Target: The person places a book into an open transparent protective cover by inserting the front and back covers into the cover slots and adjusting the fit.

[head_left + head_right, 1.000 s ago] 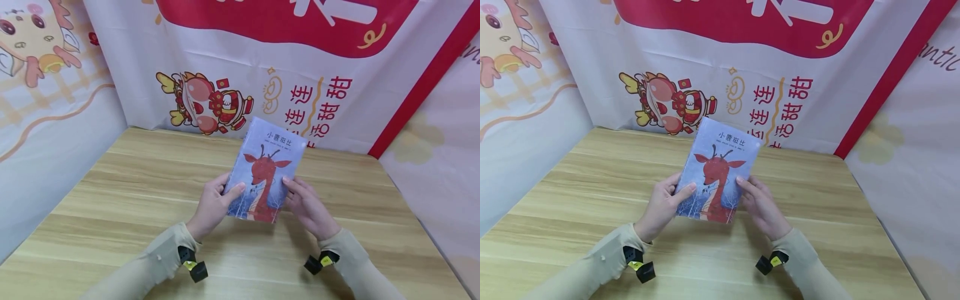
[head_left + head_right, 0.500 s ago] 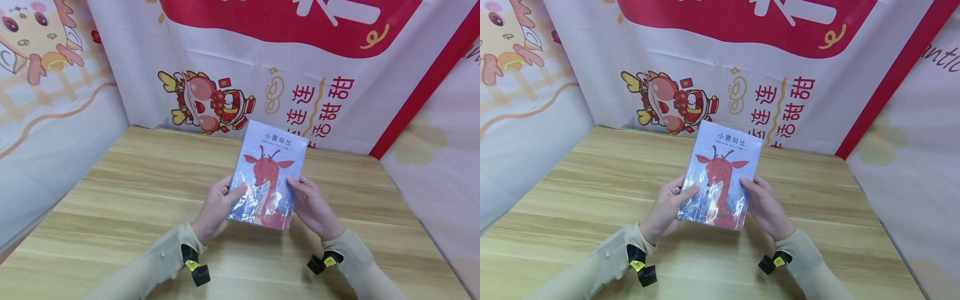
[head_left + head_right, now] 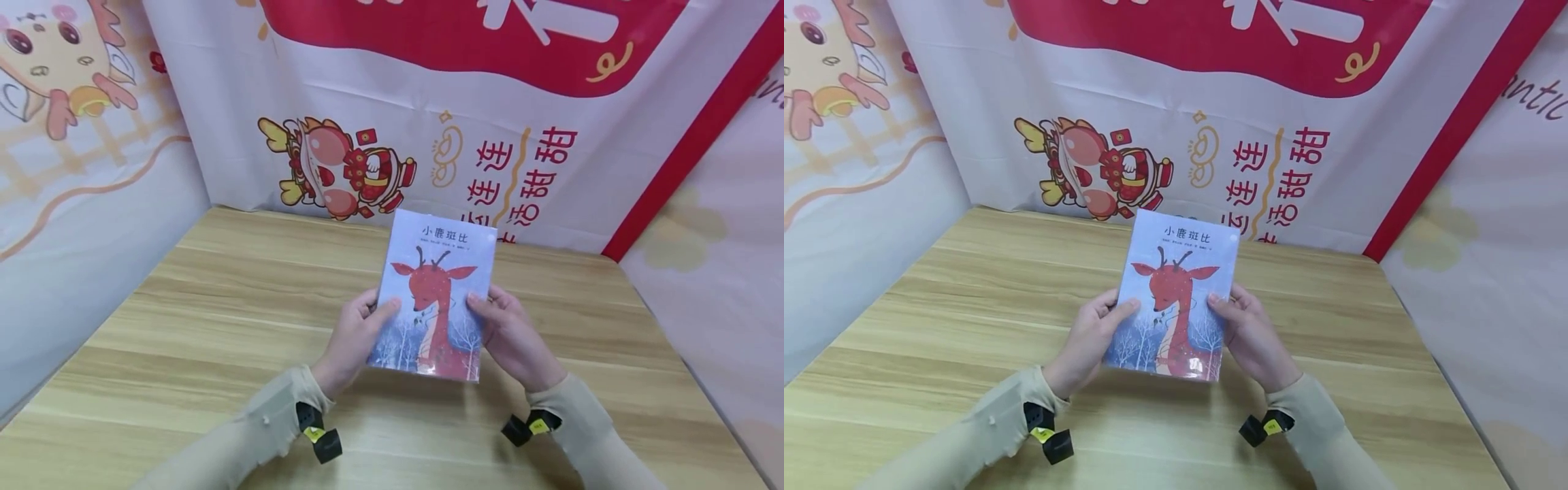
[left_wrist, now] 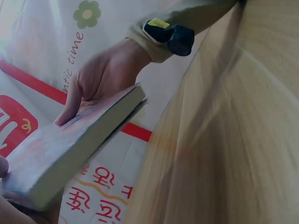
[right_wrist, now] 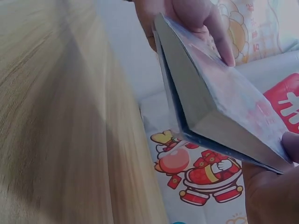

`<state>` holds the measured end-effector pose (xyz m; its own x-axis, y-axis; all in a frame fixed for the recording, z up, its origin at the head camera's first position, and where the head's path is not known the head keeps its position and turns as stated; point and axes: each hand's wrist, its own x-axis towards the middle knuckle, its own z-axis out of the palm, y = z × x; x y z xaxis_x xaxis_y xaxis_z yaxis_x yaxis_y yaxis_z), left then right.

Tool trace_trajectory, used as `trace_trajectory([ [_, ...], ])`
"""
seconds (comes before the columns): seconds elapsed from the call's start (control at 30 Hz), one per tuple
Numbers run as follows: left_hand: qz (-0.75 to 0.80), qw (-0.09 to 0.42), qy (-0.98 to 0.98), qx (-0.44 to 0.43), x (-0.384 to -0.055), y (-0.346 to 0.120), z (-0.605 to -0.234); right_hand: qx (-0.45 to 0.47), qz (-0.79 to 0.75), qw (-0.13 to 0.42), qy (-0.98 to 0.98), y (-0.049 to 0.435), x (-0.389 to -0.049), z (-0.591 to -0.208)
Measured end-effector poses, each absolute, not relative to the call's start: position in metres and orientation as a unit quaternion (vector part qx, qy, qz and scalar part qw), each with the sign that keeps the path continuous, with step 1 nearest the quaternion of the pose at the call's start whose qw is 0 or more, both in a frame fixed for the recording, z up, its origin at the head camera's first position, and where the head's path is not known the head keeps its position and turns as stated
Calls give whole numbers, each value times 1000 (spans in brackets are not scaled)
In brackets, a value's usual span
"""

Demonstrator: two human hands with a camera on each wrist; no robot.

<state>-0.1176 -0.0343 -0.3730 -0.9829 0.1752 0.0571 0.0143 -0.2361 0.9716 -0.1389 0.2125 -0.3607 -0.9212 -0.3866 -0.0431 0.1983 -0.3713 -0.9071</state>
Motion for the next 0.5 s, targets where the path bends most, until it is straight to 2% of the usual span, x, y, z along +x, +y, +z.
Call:
trace_trajectory([
  [0.2,736,16,673,63,-122,-36,-373,-90,-817,168,544,211,-137,-363],
  [0.5,731,19,680,54,-125,-40,-377,-83,-804,153,568,209,-140,-364],
])
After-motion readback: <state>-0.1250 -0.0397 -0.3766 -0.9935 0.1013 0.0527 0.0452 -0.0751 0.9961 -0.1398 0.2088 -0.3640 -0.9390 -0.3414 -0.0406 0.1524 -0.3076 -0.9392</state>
